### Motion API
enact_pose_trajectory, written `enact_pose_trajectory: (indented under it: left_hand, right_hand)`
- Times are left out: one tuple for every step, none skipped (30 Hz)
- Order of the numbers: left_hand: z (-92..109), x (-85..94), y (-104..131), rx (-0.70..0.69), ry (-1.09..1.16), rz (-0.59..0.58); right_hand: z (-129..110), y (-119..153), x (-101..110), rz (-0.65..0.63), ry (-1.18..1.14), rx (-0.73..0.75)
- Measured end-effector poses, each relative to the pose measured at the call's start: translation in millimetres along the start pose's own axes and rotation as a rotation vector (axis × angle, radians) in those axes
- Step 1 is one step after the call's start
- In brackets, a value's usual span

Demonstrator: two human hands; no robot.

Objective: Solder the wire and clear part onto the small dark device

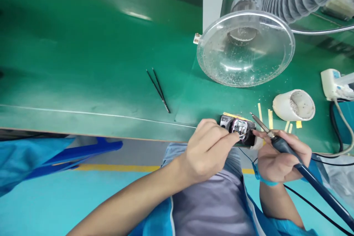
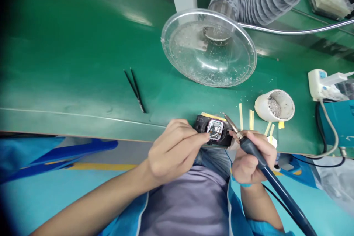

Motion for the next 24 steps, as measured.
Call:
enact_pose_trajectory:
  left_hand:
    - [-2,1.2,0,0.008,-0.016,0.009]
    - [-5,3.0,0,0.016,-0.035,0.02]
    - [-7,5.0,0,0.023,-0.054,0.027]
    - [-10,7.1,0,0.027,-0.068,0.034]
    - [-12,8.9,1,0.03,-0.076,0.037]
    - [-13,10.2,2,0.033,-0.079,0.033]
    - [-14,10.9,3,0.032,-0.078,0.026]
    - [-15,11.1,3,0.031,-0.074,0.02]
    - [-15,11.0,3,0.027,-0.068,0.016]
    - [-15,10.5,3,0.024,-0.065,0.011]
    - [-15,9.8,2,0.023,-0.065,0.006]
    - [-15,9.2,2,0.023,-0.065,0.006]
    - [-14,8.7,2,0.025,-0.066,0.006]
    - [-14,8.4,1,0.028,-0.065,0.008]
    - [-14,8.1,1,0.029,-0.063,0.008]
    - [-14,8.0,1,0.03,-0.061,0.008]
    - [-15,7.9,1,0.031,-0.058,0.008]
    - [-15,7.8,2,0.032,-0.055,0.007]
    - [-14,7.6,2,0.031,-0.054,0.005]
    - [-14,7.4,2,0.031,-0.053,0.004]
    - [-14,7.2,2,0.032,-0.053,0.003]
    - [-14,7.0,2,0.032,-0.053,0.003]
    - [-14,6.8,2,0.031,-0.054,0.004]
    - [-14,6.8,2,0.029,-0.055,0.006]
  right_hand:
    - [-1,-1,-1,-0.013,-0.005,-0.004]
    - [-2,-2,-2,-0.036,-0.016,-0.015]
    - [-4,-3,-3,-0.059,-0.025,-0.027]
    - [-6,-4,-3,-0.082,-0.029,-0.034]
    - [-8,-4,-3,-0.094,-0.023,-0.033]
    - [-11,-5,-3,-0.103,-0.013,-0.029]
    - [-13,-5,-3,-0.107,-0.004,-0.025]
    - [-15,-6,-3,-0.115,0.001,-0.029]
    - [-16,-5,-3,-0.125,-0.003,-0.04]
    - [-17,-5,-3,-0.139,-0.014,-0.056]
    - [-18,-4,-2,-0.157,-0.026,-0.075]
    - [-18,-4,-2,-0.179,-0.037,-0.091]
    - [-19,-3,-1,-0.196,-0.047,-0.101]
    - [-19,-3,0,-0.21,-0.054,-0.107]
    - [-19,-2,2,-0.225,-0.057,-0.112]
    - [-19,-2,3,-0.239,-0.058,-0.114]
    - [-19,-2,4,-0.251,-0.058,-0.112]
    - [-19,-2,4,-0.26,-0.057,-0.108]
    - [-19,-2,5,-0.263,-0.055,-0.106]
    - [-20,-2,6,-0.265,-0.053,-0.108]
    - [-20,-2,6,-0.267,-0.051,-0.108]
    - [-20,-3,6,-0.277,-0.046,-0.113]
    - [-20,-3,6,-0.293,-0.041,-0.12]
    - [-19,-3,5,-0.312,-0.035,-0.131]
Point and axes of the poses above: each hand's wrist, its own y-axis away from the middle knuckle, its own x-axis out of the back of the hand, z = x × y, the point moved 3 cm from there along -y, towards the middle knuckle, and after that the axes turned 12 degrees about x, right-handed, at the moved point
